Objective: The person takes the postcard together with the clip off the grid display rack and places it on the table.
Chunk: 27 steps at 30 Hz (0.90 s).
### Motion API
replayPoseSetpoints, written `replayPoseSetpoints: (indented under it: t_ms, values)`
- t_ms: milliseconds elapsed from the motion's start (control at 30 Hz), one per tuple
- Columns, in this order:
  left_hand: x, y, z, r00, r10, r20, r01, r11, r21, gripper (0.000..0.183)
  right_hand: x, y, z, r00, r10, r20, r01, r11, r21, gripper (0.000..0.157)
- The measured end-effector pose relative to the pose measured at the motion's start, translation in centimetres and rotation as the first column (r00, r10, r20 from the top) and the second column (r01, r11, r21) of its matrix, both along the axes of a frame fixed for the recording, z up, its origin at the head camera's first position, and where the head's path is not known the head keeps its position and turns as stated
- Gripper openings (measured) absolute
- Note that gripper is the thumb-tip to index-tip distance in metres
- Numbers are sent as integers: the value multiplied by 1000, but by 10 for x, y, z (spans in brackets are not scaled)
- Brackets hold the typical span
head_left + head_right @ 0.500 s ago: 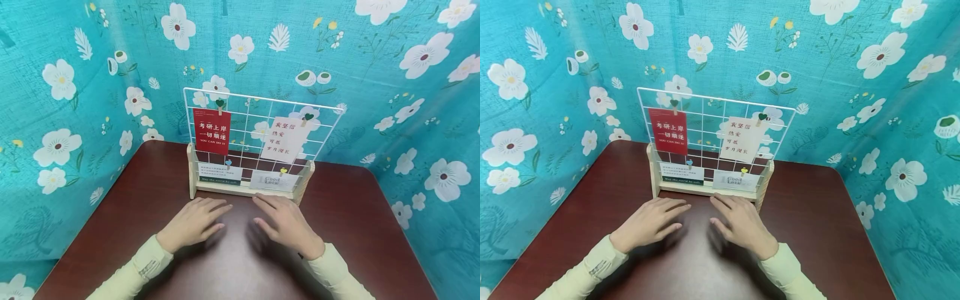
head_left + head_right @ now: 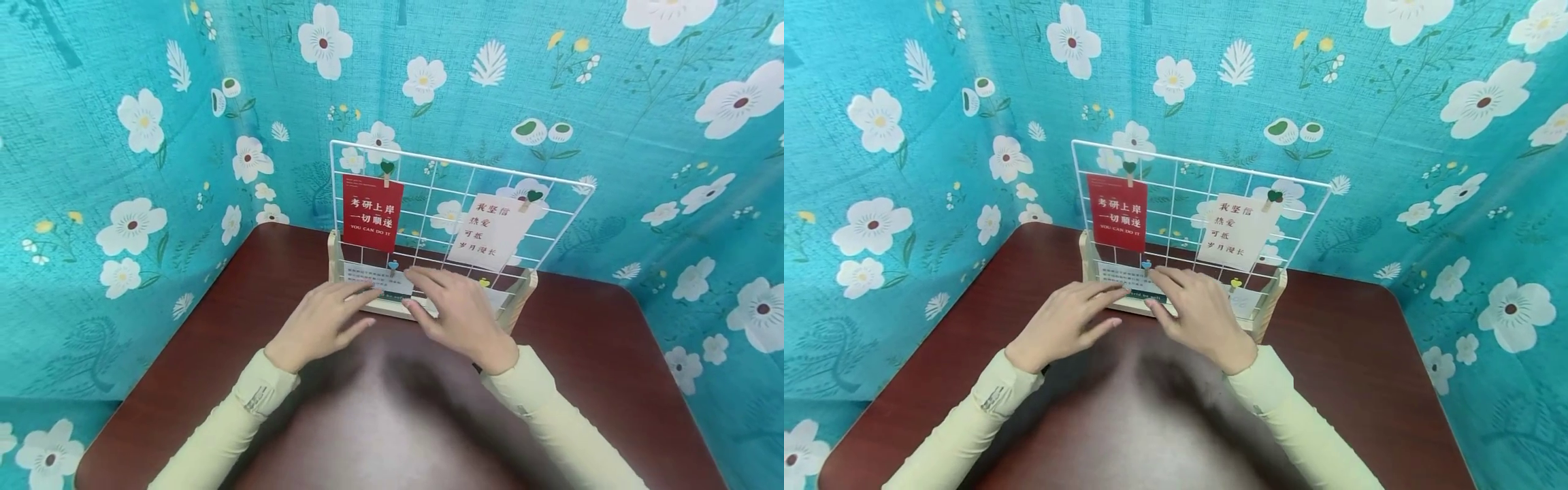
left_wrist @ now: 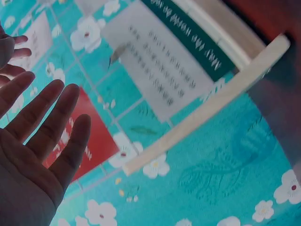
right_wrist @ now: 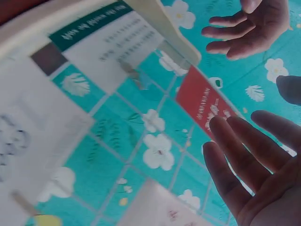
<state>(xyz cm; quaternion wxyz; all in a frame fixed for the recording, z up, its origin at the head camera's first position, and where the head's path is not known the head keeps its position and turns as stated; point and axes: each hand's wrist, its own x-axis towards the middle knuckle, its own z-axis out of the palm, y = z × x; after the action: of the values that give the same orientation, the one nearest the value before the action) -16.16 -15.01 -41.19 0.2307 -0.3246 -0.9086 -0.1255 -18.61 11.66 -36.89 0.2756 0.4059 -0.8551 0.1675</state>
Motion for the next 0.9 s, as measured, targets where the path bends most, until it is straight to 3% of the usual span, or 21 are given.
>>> replayPoseSetpoints:
  t_ms: [233, 467, 900]
  values:
    - [-11, -5, 20, 997, 80, 4, -80, 992, 93, 68, -15, -15, 29, 1000, -5, -4, 5, 1000, -5, 45]
    - [-28, -12, 38, 986, 167, 2, -164, 966, 202, 74, -35, -28, 57, 1000, -16, 16, 16, 1000, -20, 47]
    - [-57, -18, 71, 976, 204, -72, -167, 923, 348, 73, -65, -47, 103, 994, -92, -53, 89, 994, -60, 41]
